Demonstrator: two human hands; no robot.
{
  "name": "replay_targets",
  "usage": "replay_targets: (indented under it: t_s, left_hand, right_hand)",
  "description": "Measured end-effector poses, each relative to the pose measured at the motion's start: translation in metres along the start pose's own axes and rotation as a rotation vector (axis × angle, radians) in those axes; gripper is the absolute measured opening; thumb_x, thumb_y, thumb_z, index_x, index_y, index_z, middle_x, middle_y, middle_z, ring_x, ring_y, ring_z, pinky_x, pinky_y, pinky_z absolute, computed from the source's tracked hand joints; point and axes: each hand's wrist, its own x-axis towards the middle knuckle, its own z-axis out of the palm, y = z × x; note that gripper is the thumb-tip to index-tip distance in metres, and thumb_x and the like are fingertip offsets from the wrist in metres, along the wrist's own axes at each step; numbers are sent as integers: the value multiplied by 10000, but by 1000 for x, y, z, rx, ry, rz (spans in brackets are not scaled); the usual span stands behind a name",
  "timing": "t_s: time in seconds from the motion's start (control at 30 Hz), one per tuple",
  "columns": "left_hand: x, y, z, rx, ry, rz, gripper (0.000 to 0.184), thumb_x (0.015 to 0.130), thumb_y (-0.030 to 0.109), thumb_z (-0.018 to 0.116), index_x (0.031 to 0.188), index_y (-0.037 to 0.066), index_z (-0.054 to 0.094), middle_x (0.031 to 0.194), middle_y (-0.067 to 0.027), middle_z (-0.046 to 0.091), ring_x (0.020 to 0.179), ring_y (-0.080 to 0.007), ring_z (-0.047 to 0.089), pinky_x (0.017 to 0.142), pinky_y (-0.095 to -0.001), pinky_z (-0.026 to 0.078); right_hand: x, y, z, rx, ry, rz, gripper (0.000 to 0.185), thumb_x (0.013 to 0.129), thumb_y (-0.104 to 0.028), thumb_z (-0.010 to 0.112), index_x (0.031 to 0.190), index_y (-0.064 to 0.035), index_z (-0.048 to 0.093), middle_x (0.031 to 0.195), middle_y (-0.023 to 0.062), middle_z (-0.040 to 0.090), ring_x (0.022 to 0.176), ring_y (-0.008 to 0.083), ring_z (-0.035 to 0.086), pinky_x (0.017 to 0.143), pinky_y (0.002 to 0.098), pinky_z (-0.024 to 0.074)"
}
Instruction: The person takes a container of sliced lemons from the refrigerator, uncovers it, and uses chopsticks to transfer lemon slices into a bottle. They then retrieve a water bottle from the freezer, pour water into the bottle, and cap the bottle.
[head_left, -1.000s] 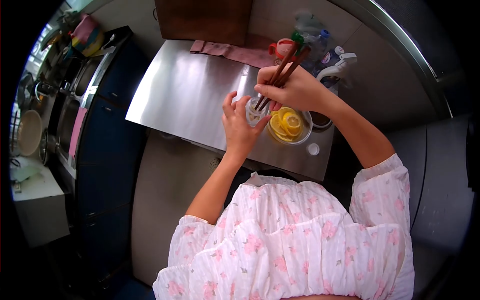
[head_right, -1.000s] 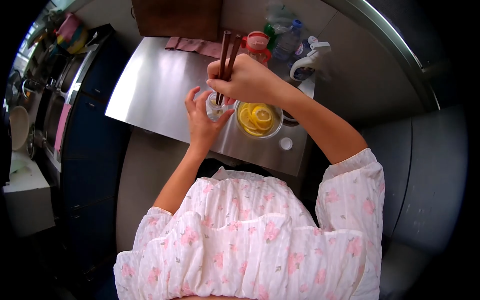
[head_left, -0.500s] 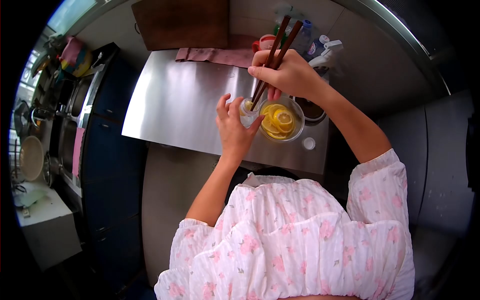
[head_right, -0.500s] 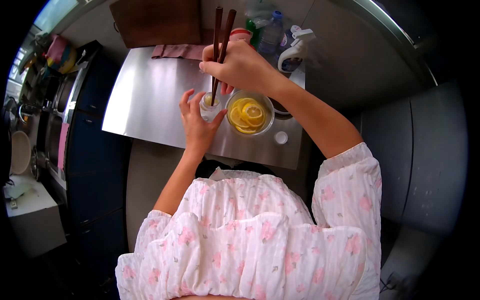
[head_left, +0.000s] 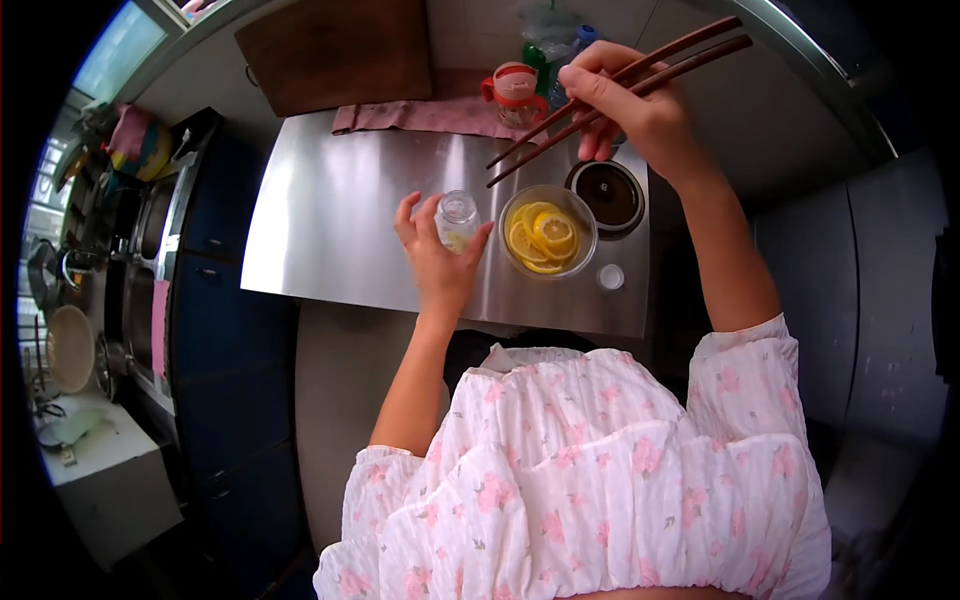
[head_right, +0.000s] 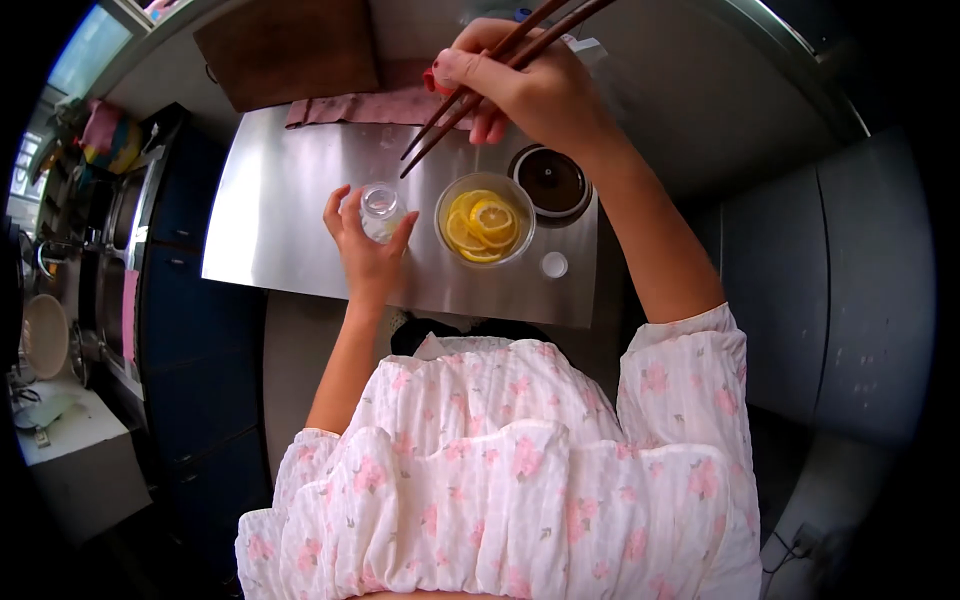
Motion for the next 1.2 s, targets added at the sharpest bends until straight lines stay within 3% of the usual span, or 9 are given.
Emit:
replay_targets:
  t_s: [0.13, 0.3, 0.33, 0.5, 0.7, 0.83, 1.03, 1.13, 1.2]
  left_hand:
    - [3, -31, -11, -79, 62, -88, 630, 721, 245, 768, 1196, 22, 420, 1291, -159, 298, 1169, -306, 377, 947, -389, 384]
    - [4, -45, -15, -113, 49, -70, 686, 747, 298, 746, 1260, 30, 378, 1303, -140, 276, 1175, -273, 365, 954, -363, 378]
    - [3, -45, -15, -113, 42, -70, 686, 747, 298, 746, 1260, 30, 378, 1303, -140, 276, 1175, -273, 365, 954, -363, 378]
    - [3, -41, -16, -173, 17, -57, 769, 685, 314, 786, 1280, 54, 374, 1313, -160, 287, 1209, -314, 319, 986, -388, 323]
    - [-3, -42, -17, -140, 16, -45, 820, 661, 329, 800, 1297, 69, 354, 1312, -154, 292, 1207, -310, 318, 980, -391, 325]
    - [-4, -40, -20, -160, 10, -55, 845, 648, 327, 808, 1305, 72, 343, 1319, -146, 286, 1208, -304, 317, 974, -389, 332]
    - [-14, -24, -28, -90, 15, -36, 879, 642, 330, 814, 1324, 81, 318, 1334, -134, 267, 1196, -283, 341, 945, -386, 359]
    - [-27, -18, -33, -91, 159, -1, 729, 711, 262, 774, 1281, 70, 360, 1277, -124, 313, 1093, -239, 428, 894, -362, 387]
    - [-41, -21, -36, -227, 257, 16, 535, 777, 168, 702, 1208, 61, 403, 1193, -110, 358, 932, -178, 491, 824, -326, 408]
  right_hand:
    - [-22, 51, -35, 48, 10, 168, 157, 901, -187, 545, 855, -38, 563, 693, 42, 588, 555, 111, 594, 507, 206, 488]
    - [-60, 111, -16, -165, -47, 205, 182, 881, -213, 599, 843, -37, 574, 692, 5, 593, 607, 64, 575, 556, 194, 470]
    - [-63, 114, -9, -203, -50, 212, 159, 856, -190, 620, 829, -37, 588, 666, 15, 580, 602, 87, 576, 560, 235, 443]
    - [-68, 122, 5, -300, -190, -103, 166, 870, -187, 605, 808, -42, 554, 687, 6, 517, 618, 83, 459, 564, 246, 379]
    - [-75, 106, -8, -316, -199, 44, 192, 874, -176, 595, 764, -41, 514, 642, 22, 454, 584, 110, 426, 540, 252, 358]
    - [-71, 104, -8, -302, -195, 55, 175, 861, -133, 592, 754, -2, 546, 684, 78, 514, 608, 167, 492, 557, 274, 383]
    - [-51, 112, 18, -239, -208, -130, 264, 872, -165, 584, 716, 37, 516, 701, 82, 526, 595, 191, 480, 562, 291, 389]
    - [-40, 119, 25, -323, -290, -164, 258, 877, -203, 581, 740, 3, 508, 668, 88, 519, 567, 222, 469, 553, 299, 392]
    - [-35, 128, 28, -353, -417, -145, 251, 877, -227, 585, 761, -31, 480, 625, 96, 506, 542, 241, 452, 540, 307, 391]
